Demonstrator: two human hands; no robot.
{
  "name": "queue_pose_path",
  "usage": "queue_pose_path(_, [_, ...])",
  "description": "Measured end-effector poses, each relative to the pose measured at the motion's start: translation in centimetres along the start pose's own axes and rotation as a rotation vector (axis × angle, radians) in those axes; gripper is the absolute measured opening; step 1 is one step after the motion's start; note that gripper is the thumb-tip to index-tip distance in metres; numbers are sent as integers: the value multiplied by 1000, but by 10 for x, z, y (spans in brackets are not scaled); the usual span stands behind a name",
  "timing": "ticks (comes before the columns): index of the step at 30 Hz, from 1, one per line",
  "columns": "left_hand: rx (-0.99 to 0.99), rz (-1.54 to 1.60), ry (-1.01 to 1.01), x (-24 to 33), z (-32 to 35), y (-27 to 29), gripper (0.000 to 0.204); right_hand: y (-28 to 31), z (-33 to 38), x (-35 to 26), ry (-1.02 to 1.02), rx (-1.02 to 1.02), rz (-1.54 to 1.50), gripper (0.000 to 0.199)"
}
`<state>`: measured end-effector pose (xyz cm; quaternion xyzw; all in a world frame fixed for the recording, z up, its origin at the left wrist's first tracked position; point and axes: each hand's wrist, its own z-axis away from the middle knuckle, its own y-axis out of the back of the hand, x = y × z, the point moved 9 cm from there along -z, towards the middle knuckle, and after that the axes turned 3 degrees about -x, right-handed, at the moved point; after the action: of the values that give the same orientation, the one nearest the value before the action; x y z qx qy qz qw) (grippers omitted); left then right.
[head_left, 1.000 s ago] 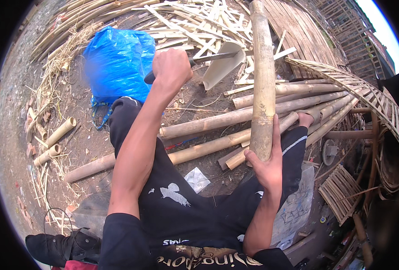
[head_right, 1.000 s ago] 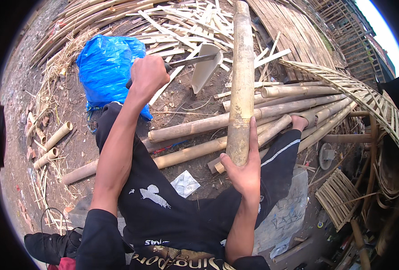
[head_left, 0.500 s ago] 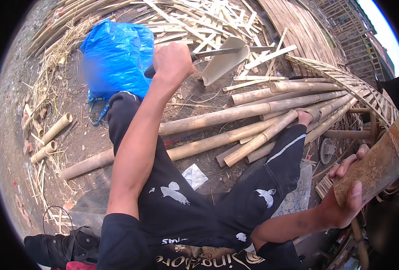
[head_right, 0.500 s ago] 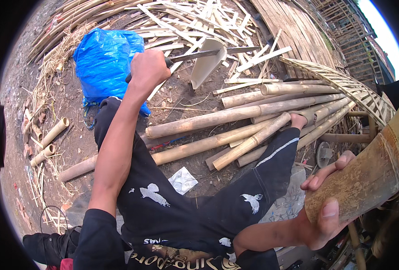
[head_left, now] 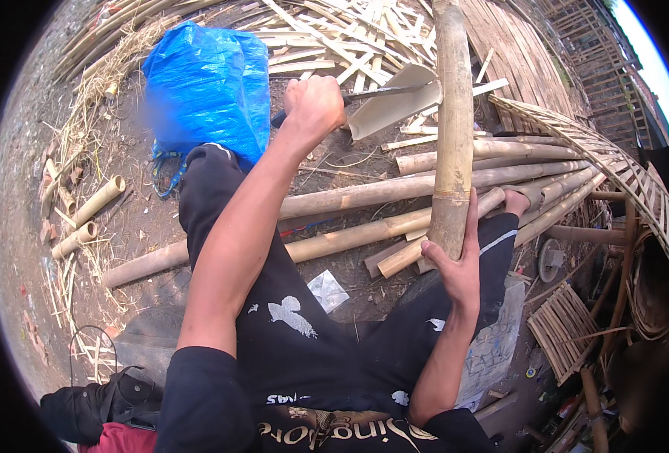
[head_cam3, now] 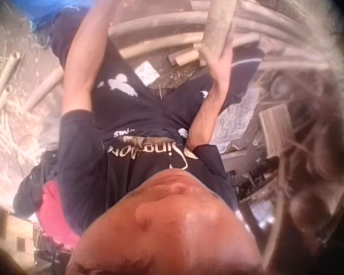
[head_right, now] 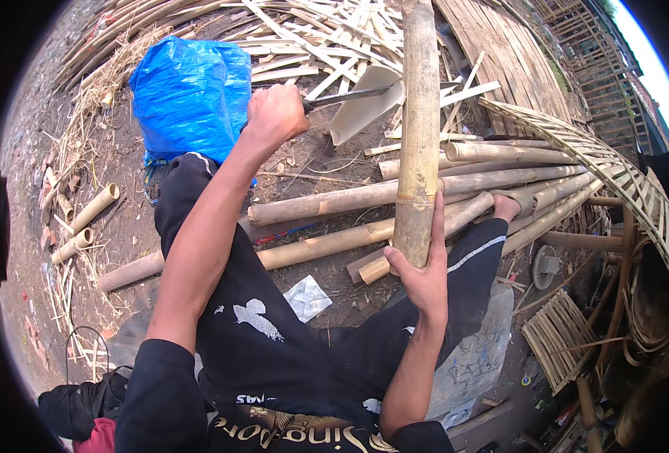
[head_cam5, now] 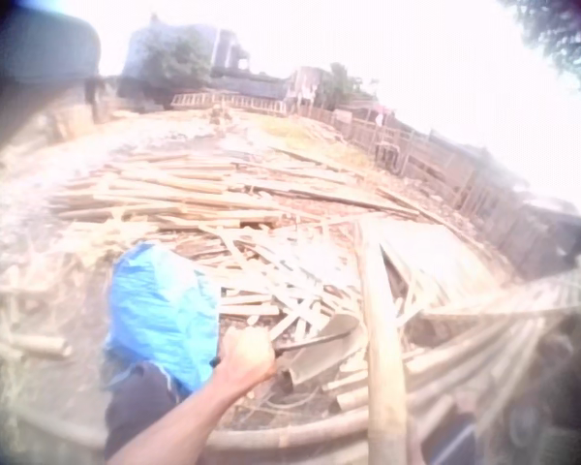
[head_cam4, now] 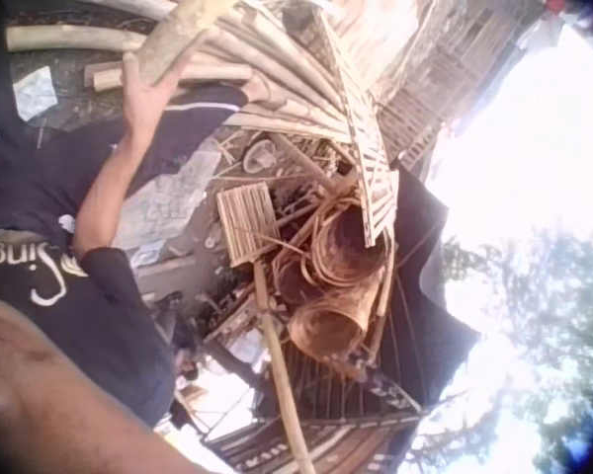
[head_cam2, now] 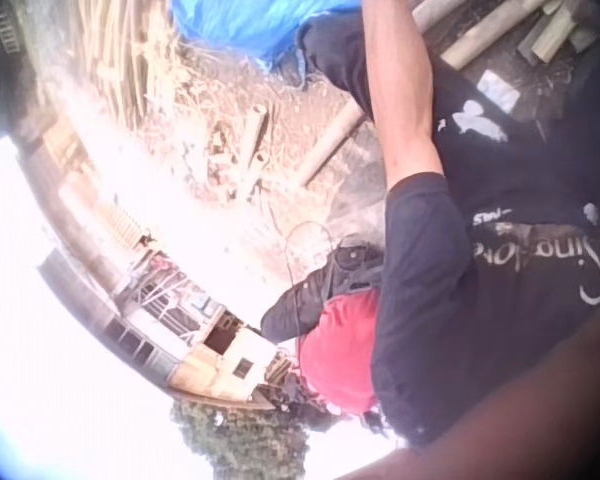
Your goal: The person splits a bamboo stalk into thin strips using a large blade while sitting on the ground.
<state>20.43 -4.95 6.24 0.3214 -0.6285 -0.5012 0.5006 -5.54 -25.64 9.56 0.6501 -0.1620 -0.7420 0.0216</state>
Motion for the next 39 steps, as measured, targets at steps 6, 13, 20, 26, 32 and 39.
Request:
queue_pose_path(6, [-78,16,67,-5,9,-6,28,-5,4,4,-44,121,-12,98])
queue_pose_path(13, [-40,59,99,13,15,0,20,1,1,-1,-274,0,-593,78])
queue_pose_path(20, [-20,89,86,6,26,9,19,62,30,-141,110,109,-316,81])
queue_pose_path(26, [-17,48,103,6,25,2,17,72,46,-215,666,567,141,91])
queue_pose_path(32, [-123,31,86,6,29,4,23,24,-13,-87,370,328,639,88])
queue_pose_path(39, [-229,58,139,6,19,-19,26,1,-35,24,151,106,141,87])
